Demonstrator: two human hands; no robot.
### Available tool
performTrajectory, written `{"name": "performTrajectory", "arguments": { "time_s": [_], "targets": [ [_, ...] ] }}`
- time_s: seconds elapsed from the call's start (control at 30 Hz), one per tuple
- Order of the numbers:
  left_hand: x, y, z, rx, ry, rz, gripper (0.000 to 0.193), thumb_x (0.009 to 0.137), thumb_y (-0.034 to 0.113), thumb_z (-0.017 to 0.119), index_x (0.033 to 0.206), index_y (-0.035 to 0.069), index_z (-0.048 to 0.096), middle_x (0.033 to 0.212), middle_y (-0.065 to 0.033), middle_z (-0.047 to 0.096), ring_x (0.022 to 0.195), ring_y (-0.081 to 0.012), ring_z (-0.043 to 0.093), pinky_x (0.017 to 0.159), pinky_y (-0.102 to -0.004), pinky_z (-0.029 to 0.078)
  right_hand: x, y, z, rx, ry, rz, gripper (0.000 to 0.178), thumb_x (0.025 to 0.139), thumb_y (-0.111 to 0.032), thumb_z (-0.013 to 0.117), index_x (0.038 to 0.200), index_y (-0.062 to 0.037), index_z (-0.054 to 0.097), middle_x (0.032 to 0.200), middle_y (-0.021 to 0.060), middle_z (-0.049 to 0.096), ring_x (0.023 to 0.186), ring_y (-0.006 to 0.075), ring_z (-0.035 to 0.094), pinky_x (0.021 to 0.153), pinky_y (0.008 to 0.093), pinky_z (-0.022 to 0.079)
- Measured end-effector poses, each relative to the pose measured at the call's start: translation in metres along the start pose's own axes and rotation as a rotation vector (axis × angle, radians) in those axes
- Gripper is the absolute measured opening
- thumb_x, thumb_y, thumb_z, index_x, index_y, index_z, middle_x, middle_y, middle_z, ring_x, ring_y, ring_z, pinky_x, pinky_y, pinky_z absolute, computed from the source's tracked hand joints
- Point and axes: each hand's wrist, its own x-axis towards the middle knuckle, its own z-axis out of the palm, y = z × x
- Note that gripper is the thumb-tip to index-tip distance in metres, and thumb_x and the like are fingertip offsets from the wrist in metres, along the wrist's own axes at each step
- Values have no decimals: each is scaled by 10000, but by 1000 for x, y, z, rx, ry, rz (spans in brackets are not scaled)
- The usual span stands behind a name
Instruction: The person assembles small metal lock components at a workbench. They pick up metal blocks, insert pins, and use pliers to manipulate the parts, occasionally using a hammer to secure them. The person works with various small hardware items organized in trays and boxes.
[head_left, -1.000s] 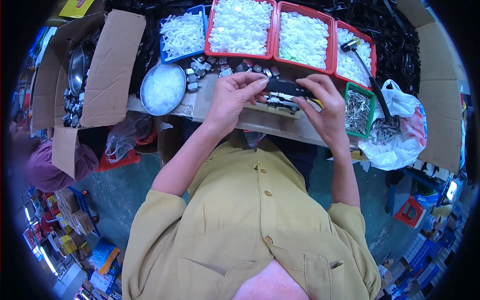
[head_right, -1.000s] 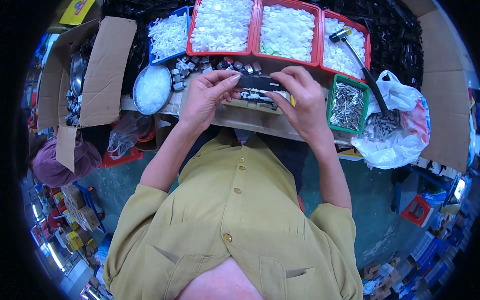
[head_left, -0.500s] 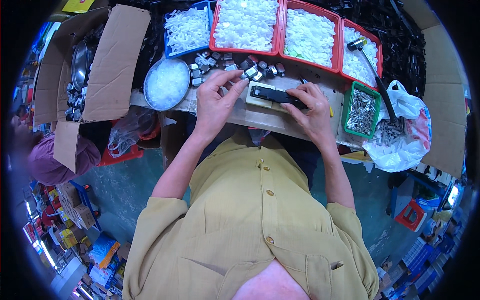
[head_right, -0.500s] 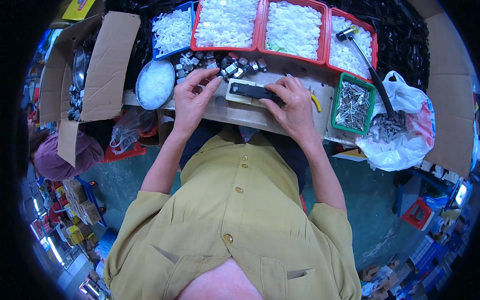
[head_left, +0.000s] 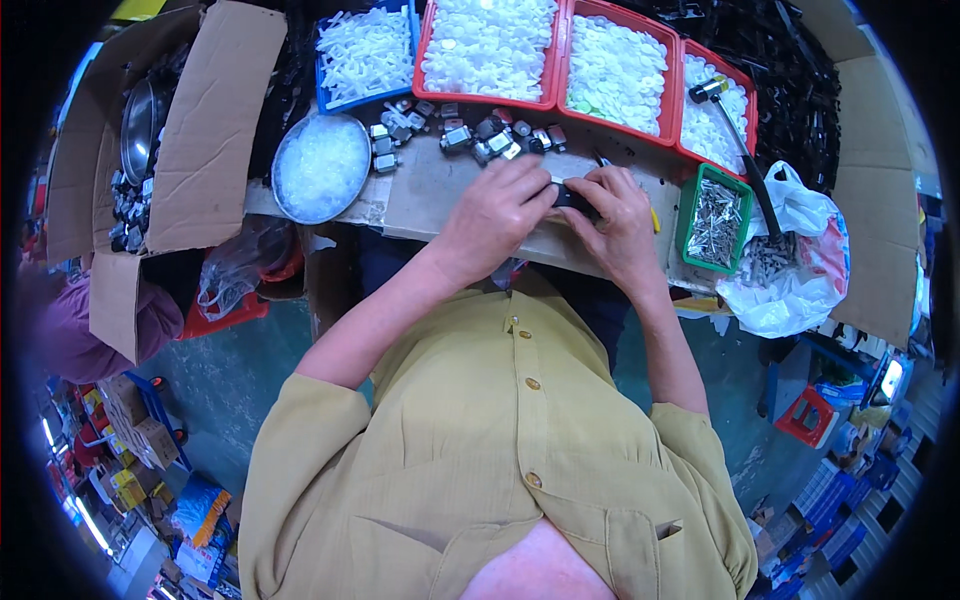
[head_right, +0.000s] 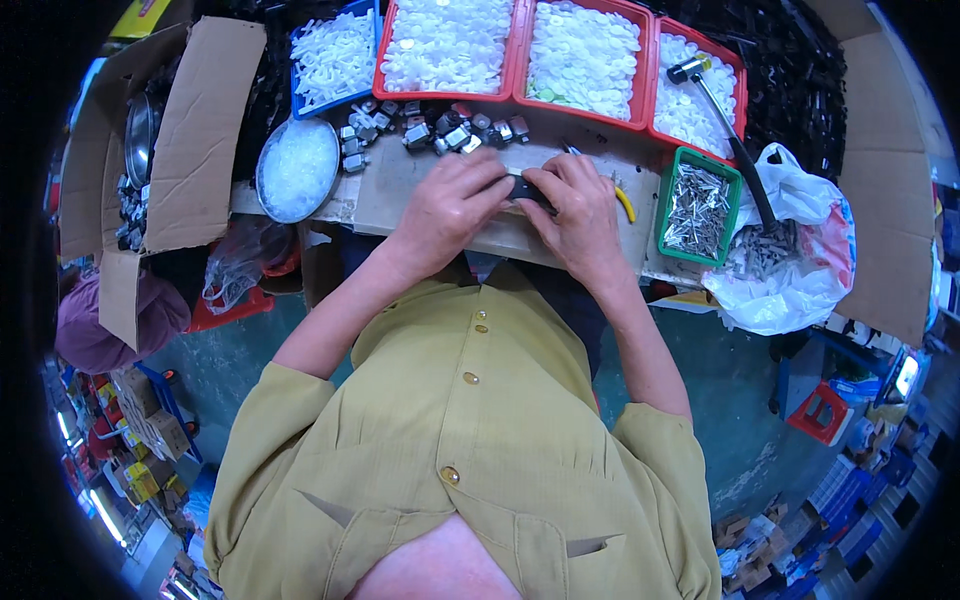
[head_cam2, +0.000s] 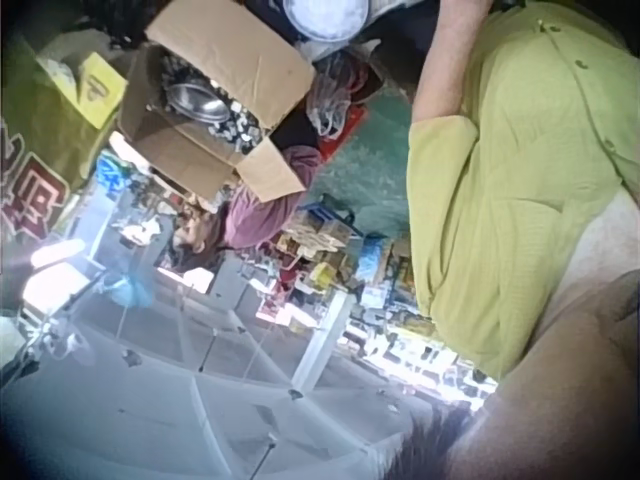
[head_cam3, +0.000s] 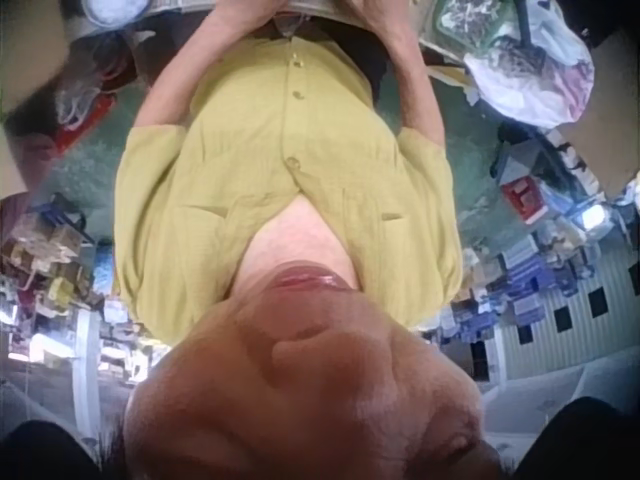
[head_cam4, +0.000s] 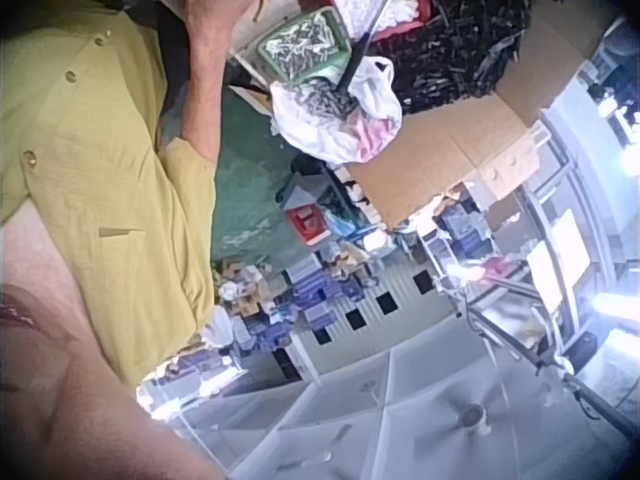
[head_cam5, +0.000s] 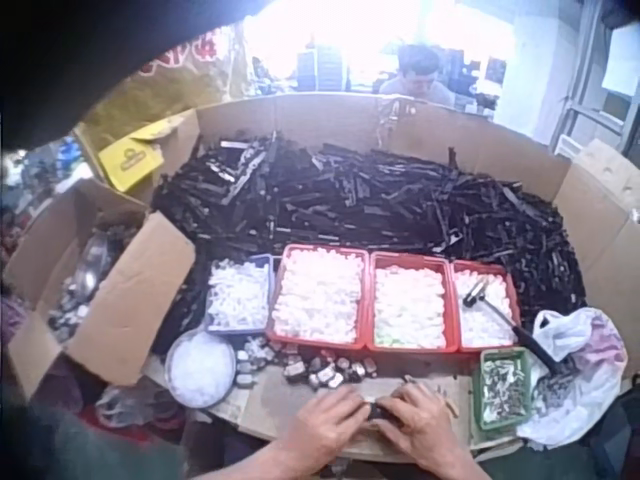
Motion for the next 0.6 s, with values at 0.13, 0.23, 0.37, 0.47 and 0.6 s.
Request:
{"name": "performTrajectory", "arguments": {
  "time_s": [0.13, 0.23, 0.37, 0.47, 0.6],
  "targets": [
    [-3, -4, 9, -1, -73, 56, 255, 783, 35, 668, 1027, -39, 675, 1048, -147, 639, 984, -308, 642, 846, -393, 530, 12, 15, -28, 117, 6, 4, 304, 780, -131, 771, 1053, -32, 684, 987, 119, 631, 934, 311, 615, 795, 418, 492],
    [-2, -3, 7, 38, -80, 83, 256, 782, 26, 659, 1025, -55, 672, 1043, -155, 639, 973, -306, 645, 836, -388, 536, 27, 62, -78, -80, 190, 74, 279, 822, -133, 740, 1071, -24, 680, 1001, 143, 644, 918, 328, 632, 787, 434, 510],
    [-2, -3, 9, 64, -84, 98, 255, 782, 27, 660, 1022, -58, 672, 1041, -158, 639, 973, -306, 646, 838, -386, 537, 25, 140, -118, -743, 244, 187, 234, 872, -178, 679, 1047, -22, 680, 949, 155, 643, 897, 346, 636, 773, 459, 510],
    [-2, -2, 8, 54, -91, 87, 252, 781, 24, 660, 1020, -55, 673, 1044, -156, 640, 975, -303, 647, 840, -385, 538, 20, 163, -128, -745, 99, 266, 234, 888, -197, 661, 1042, -20, 668, 933, 154, 629, 915, 351, 622, 769, 461, 501],
    [-1, -3, 8, 82, -93, 104, 251, 786, 23, 655, 1026, -48, 673, 1044, -152, 640, 970, -300, 647, 838, -386, 537, 18, 164, -136, -554, 210, 157, 202, 906, -157, 647, 1039, -5, 637, 885, 154, 590, 866, 335, 609, 735, 451, 478]
  ]
}}
